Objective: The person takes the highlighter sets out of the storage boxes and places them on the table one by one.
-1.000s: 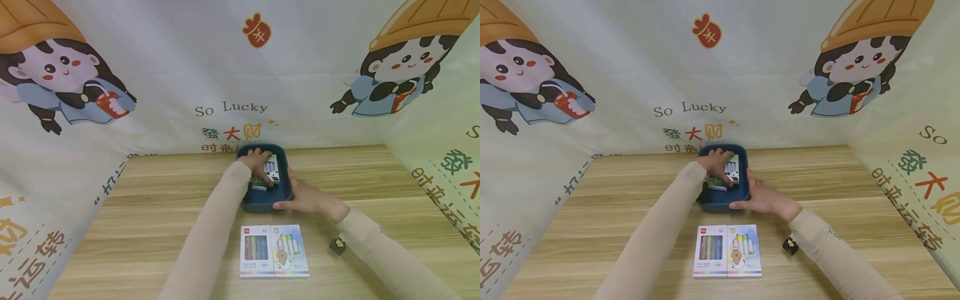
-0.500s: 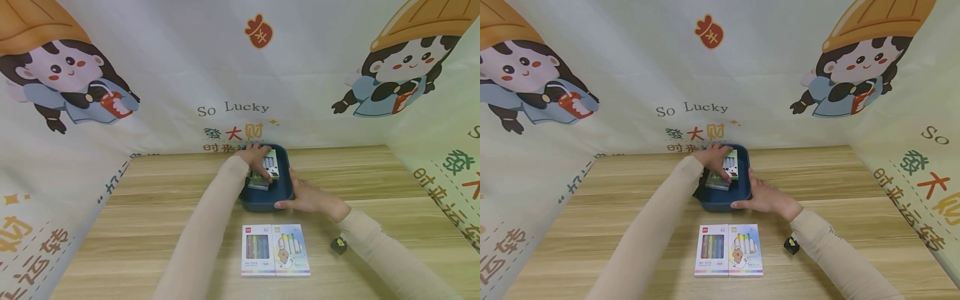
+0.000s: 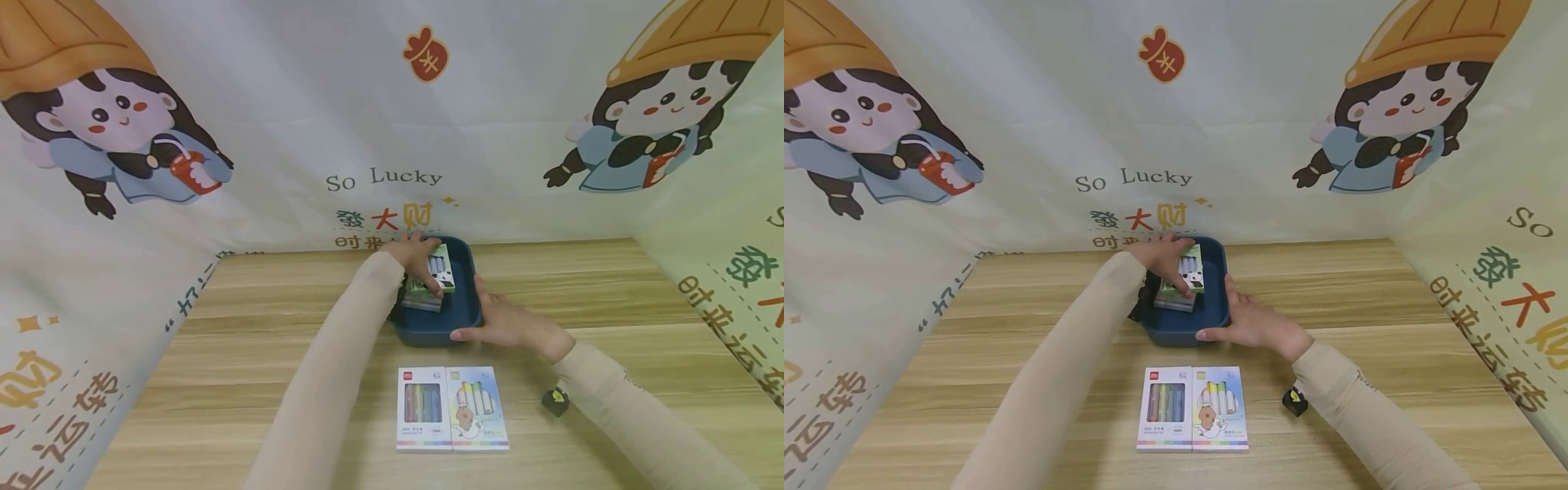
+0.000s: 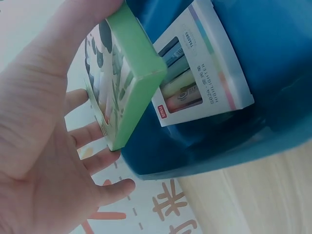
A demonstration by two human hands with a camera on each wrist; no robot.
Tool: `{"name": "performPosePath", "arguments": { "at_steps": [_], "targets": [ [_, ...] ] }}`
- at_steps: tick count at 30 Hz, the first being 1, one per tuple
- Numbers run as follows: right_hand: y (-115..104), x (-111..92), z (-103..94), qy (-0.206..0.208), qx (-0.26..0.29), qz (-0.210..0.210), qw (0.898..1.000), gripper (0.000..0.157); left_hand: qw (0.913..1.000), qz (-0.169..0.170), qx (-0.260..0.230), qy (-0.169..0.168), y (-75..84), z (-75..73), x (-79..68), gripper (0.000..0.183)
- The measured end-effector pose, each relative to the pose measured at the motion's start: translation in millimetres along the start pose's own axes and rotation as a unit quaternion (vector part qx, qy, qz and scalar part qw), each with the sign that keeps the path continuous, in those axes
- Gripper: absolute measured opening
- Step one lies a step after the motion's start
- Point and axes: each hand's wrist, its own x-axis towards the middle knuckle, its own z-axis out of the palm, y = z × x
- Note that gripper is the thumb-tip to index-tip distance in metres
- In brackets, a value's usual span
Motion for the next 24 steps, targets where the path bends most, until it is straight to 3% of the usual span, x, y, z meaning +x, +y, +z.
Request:
{"name": "performPosePath", "arguments": {
  "at_steps": [15, 24],
  "targets": [
    [0.2, 0.7, 1.0, -0.004, 0.001, 0.008, 1.0, 0.127, 0.9996, 0.002, 0.024, 0.015, -6.7, -20.0, -11.7, 0.119],
    [1.2, 0.7, 1.2, -0.003, 0.001, 0.011, 1.0, 0.128, 0.9999, 0.006, 0.006, 0.006, -13.1, -28.4, -20.7, 0.122]
  ]
}}
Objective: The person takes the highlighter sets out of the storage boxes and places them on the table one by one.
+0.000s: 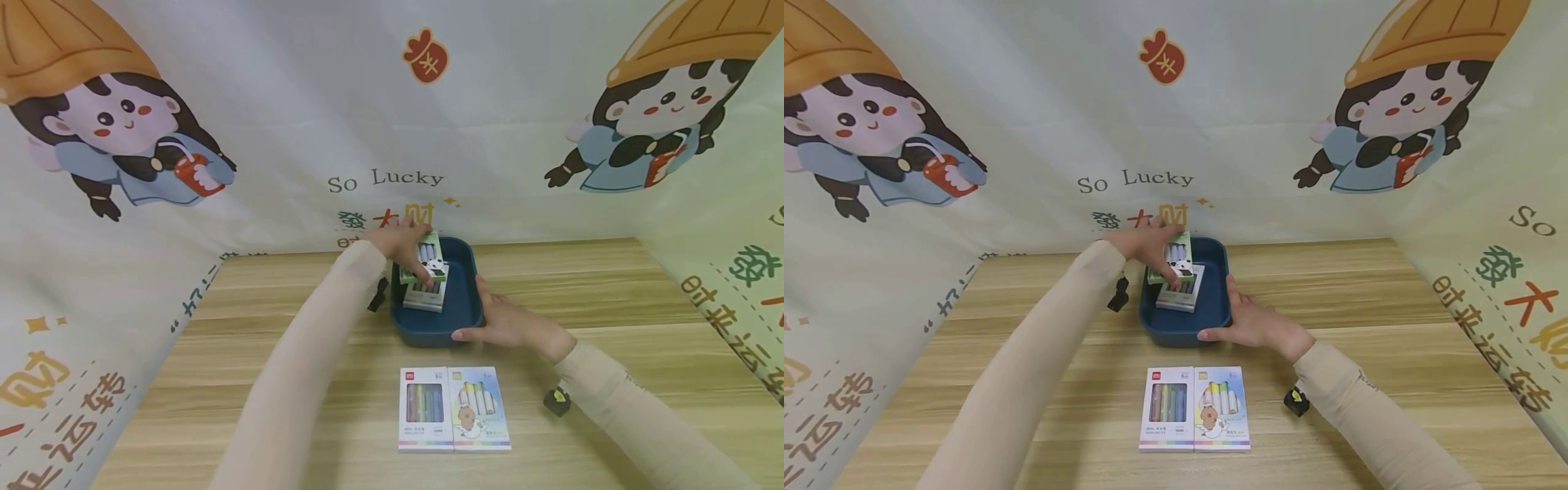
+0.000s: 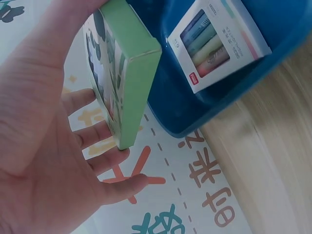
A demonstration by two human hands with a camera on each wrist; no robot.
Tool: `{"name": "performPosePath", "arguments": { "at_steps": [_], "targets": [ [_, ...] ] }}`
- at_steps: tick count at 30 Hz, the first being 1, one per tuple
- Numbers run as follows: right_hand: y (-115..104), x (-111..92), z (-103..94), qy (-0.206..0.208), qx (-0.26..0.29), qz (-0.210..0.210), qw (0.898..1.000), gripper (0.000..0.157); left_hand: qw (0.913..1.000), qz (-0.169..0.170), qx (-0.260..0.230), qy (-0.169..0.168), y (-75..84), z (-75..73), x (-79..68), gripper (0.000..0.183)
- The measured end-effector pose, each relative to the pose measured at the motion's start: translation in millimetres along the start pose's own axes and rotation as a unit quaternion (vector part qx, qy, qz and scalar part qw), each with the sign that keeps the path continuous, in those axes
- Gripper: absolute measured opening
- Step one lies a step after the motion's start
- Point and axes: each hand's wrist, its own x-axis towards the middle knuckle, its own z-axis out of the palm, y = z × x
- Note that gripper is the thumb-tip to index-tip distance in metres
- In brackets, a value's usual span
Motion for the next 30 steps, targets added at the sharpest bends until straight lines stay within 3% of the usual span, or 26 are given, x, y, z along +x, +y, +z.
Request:
{"name": "performPosePath", "arguments": {
  "at_steps": [10, 30],
  "targets": [
    [-0.1, 0.6, 0.1, 0.002, -0.002, 0.0, 1.0, 0.129, 0.9999, -0.004, -0.01, -0.008, -4.9, -1.0, -10.7, 0.121],
    [-0.3, 0.1, 0.3, 0.005, 0.002, -0.001, 1.0, 0.13, 0.9995, 0.012, 0.028, 0.009, -11.0, 7.0, -24.0, 0.123]
  ]
}}
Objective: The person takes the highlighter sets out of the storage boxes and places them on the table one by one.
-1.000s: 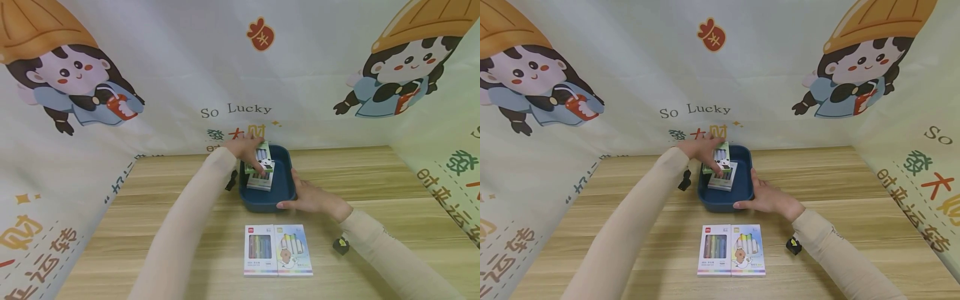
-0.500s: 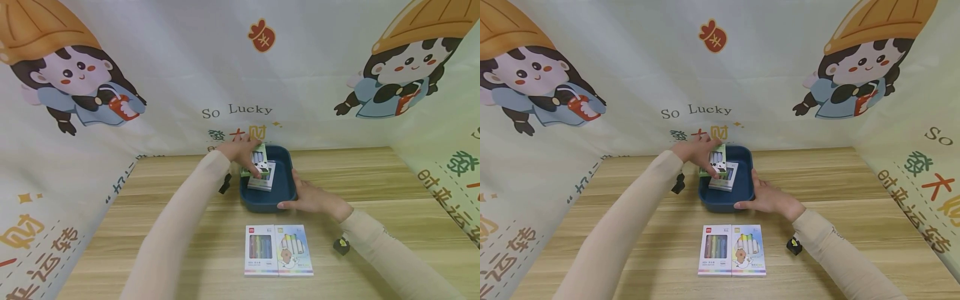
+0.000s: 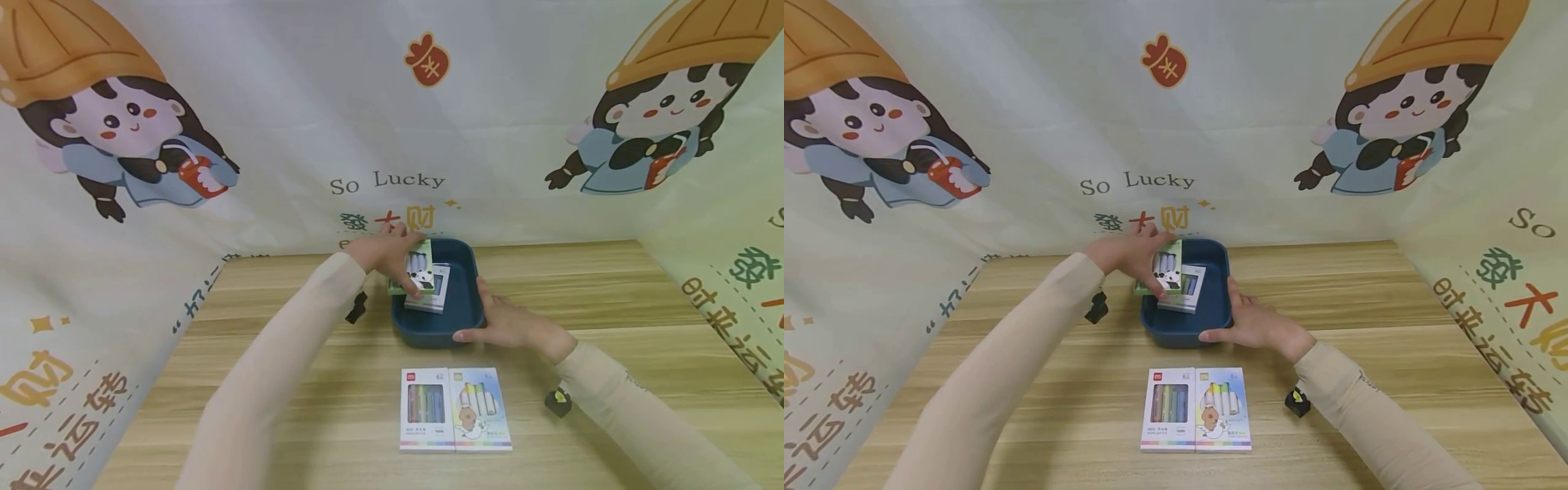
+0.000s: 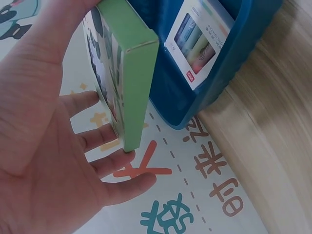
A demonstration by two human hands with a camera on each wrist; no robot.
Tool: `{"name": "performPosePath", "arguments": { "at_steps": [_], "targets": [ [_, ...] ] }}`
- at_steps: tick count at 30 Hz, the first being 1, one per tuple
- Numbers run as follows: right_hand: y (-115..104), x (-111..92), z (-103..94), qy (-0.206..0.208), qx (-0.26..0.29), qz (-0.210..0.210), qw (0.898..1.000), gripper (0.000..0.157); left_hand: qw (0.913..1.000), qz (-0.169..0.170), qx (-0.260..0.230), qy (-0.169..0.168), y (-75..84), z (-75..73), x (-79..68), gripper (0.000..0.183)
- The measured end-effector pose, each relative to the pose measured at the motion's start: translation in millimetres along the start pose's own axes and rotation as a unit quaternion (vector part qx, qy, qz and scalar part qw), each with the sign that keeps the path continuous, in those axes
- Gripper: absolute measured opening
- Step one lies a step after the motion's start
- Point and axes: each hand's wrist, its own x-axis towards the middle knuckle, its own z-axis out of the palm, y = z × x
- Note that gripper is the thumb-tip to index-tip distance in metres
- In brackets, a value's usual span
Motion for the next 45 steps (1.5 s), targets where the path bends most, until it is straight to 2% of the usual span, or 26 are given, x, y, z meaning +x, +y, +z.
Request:
{"name": "performPosePath", "arguments": {
  "at_steps": [6, 15, 22, 28, 34, 45],
  "targets": [
    [-0.7, 0.3, -0.4, 0.0, 0.003, 0.0, 1.0, 0.129, 1.0, 0.005, 0.0, 0.002, -0.8, 1.4, -6.3, 0.123],
    [-1.9, 0.0, -1.2, -0.002, -0.001, 0.003, 1.0, 0.128, 0.9994, 0.029, -0.005, 0.017, -8.3, 6.8, -9.9, 0.123],
    [-2.6, -0.9, -1.4, 0.002, 0.0, -0.002, 1.0, 0.128, 0.999, 0.039, -0.004, 0.019, -10.7, 9.9, -18.9, 0.123],
    [-2.3, -0.8, -1.3, 0.003, -0.009, 0.004, 1.0, 0.129, 0.999, 0.04, 0.003, 0.019, -14.1, 14.5, -27.0, 0.124],
    [-2.1, -1.3, 0.2, 0.005, -0.009, 0.004, 1.0, 0.129, 0.9983, 0.046, 0.015, 0.033, -19.4, 23.4, -30.5, 0.128],
    [-1.8, -0.2, 0.4, 0.002, -0.003, 0.003, 1.0, 0.132, 0.9986, 0.031, 0.012, 0.041, -22.2, 30.4, -42.9, 0.129]
  ]
}}
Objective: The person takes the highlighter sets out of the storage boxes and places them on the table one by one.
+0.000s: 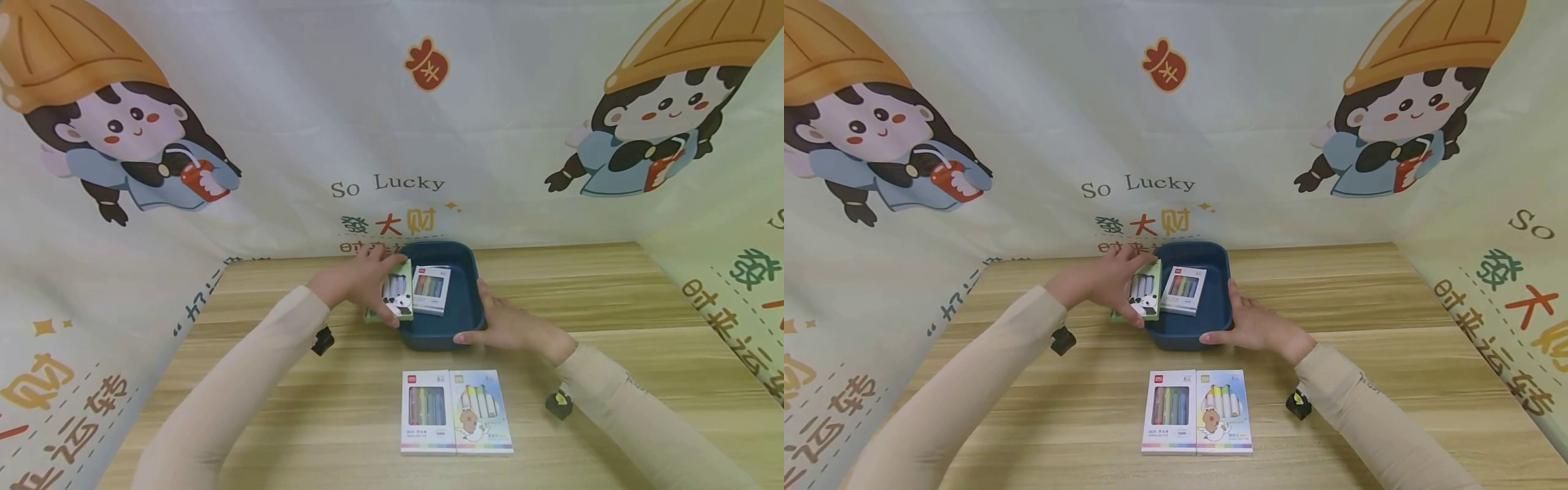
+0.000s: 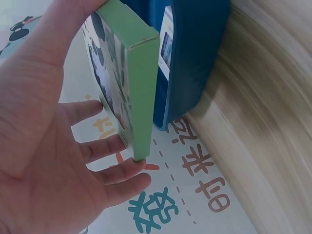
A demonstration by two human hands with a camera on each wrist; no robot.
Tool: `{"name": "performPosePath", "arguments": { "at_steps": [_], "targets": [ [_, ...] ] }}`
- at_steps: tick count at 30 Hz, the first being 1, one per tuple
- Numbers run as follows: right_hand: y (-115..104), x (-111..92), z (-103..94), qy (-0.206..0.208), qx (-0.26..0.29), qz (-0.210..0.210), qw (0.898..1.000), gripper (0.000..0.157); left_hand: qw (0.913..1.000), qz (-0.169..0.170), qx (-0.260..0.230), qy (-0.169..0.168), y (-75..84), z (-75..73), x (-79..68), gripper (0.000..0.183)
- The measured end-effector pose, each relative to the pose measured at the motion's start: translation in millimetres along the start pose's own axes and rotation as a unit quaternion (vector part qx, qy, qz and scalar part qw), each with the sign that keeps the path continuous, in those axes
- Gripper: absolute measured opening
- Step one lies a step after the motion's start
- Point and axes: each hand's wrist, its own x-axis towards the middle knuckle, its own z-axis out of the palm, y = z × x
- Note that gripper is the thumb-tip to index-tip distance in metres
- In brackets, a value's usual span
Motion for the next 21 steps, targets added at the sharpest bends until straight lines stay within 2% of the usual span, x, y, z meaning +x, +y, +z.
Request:
{"name": "performPosePath", "arguments": {
  "at_steps": [6, 21],
  "targets": [
    [-0.3, -0.7, 0.3, 0.001, -0.001, 0.006, 1.0, 0.132, 0.9999, -0.004, -0.007, 0.012, 2.8, 3.0, -8.2, 0.125],
    [2.0, 0.5, 2.3, 0.004, 0.001, 0.006, 1.0, 0.131, 0.9991, 0.017, -0.024, 0.031, 3.5, 9.4, -22.4, 0.126]
  ]
}}
